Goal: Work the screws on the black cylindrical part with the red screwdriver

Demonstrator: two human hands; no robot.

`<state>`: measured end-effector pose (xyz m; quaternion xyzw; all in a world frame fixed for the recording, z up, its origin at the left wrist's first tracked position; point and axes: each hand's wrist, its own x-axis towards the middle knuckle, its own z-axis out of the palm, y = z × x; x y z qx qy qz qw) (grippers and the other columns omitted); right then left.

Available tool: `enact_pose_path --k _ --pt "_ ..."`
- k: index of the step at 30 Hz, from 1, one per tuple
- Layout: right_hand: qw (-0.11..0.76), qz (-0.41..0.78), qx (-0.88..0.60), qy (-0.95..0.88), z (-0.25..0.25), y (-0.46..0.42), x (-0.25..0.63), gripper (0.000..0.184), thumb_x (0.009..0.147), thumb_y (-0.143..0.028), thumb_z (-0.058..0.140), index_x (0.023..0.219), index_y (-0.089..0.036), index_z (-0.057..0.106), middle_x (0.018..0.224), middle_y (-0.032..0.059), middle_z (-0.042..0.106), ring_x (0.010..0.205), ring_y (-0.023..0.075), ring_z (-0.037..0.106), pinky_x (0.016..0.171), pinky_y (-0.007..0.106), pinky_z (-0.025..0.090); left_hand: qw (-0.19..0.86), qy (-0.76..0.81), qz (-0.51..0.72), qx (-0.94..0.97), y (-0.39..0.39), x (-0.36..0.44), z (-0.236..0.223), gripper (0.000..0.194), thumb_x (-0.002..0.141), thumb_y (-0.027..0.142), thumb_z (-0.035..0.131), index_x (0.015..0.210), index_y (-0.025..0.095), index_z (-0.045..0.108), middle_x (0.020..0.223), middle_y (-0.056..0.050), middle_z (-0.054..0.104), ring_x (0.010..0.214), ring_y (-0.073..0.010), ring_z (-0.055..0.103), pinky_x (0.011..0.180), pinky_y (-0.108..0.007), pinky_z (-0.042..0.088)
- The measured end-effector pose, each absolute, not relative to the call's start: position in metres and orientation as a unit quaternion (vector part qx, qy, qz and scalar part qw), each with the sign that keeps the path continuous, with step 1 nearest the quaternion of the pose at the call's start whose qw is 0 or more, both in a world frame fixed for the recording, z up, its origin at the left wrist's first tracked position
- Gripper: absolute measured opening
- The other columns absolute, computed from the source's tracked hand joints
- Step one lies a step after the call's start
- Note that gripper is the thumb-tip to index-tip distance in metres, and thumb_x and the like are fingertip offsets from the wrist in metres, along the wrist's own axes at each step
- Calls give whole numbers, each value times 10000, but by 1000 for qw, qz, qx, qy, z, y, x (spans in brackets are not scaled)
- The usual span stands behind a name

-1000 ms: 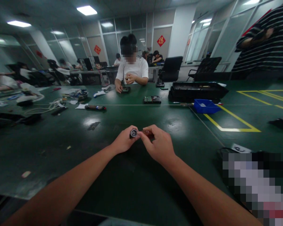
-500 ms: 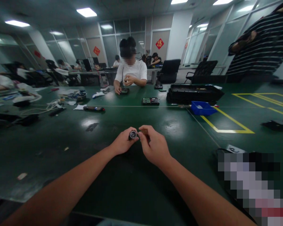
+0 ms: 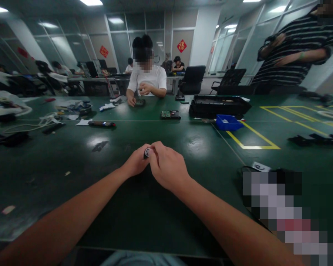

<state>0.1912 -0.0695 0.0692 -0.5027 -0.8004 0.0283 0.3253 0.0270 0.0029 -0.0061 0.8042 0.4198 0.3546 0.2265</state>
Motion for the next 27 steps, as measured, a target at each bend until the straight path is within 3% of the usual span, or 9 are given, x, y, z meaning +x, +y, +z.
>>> enact_pose_path --k 3,7,11,15,21,25,27 --pt "316 26 -506 -802 73 -68 190 273 1018 -348 372 996 -202 602 789 39 683 693 188 625 615 307 370 214 416 356 809 3 28 -7 124 881 231 585 997 190 570 928 -37 643 844 -192 584 772 -324 450" --pt "370 64 -500 -780 73 -63 192 231 981 -272 433 1166 -172 528 890 68 693 793 206 650 676 315 417 229 429 369 792 1 27 -4 174 880 228 597 1045 198 551 959 -33 642 857 -186 585 754 -308 445" --pt "434 103 -505 -739 64 -54 196 177 993 -308 424 1038 -197 554 901 61 694 779 191 654 670 306 426 221 438 362 793 0 26 -2 159 872 249 626 1009 214 552 937 -15 636 839 -179 577 725 -296 428" --pt "429 96 -520 -733 56 -50 199 244 996 -385 428 963 -200 584 767 29 669 639 169 613 595 298 388 219 424 347 807 1 26 -4 124 872 248 632 964 221 553 888 1 630 819 -175 570 719 -296 421" --pt "450 117 -484 -741 53 -54 201 256 995 -292 406 1172 -180 554 827 42 669 770 192 653 677 309 443 219 443 339 801 1 26 -3 143 874 265 627 994 218 565 921 -12 643 825 -186 573 712 -307 422" --pt "435 112 -492 -746 53 -55 201 242 999 -365 428 1019 -203 607 754 24 648 663 174 621 634 303 428 223 440 334 803 0 27 -1 120 874 259 619 975 217 567 907 -11 649 826 -185 574 728 -308 430" --pt "434 111 -490 -748 52 -55 201 247 1003 -361 418 1041 -201 602 753 24 642 657 172 618 635 304 427 224 437 339 802 -1 27 -1 121 875 259 617 975 216 565 907 -10 646 824 -182 572 731 -305 431"
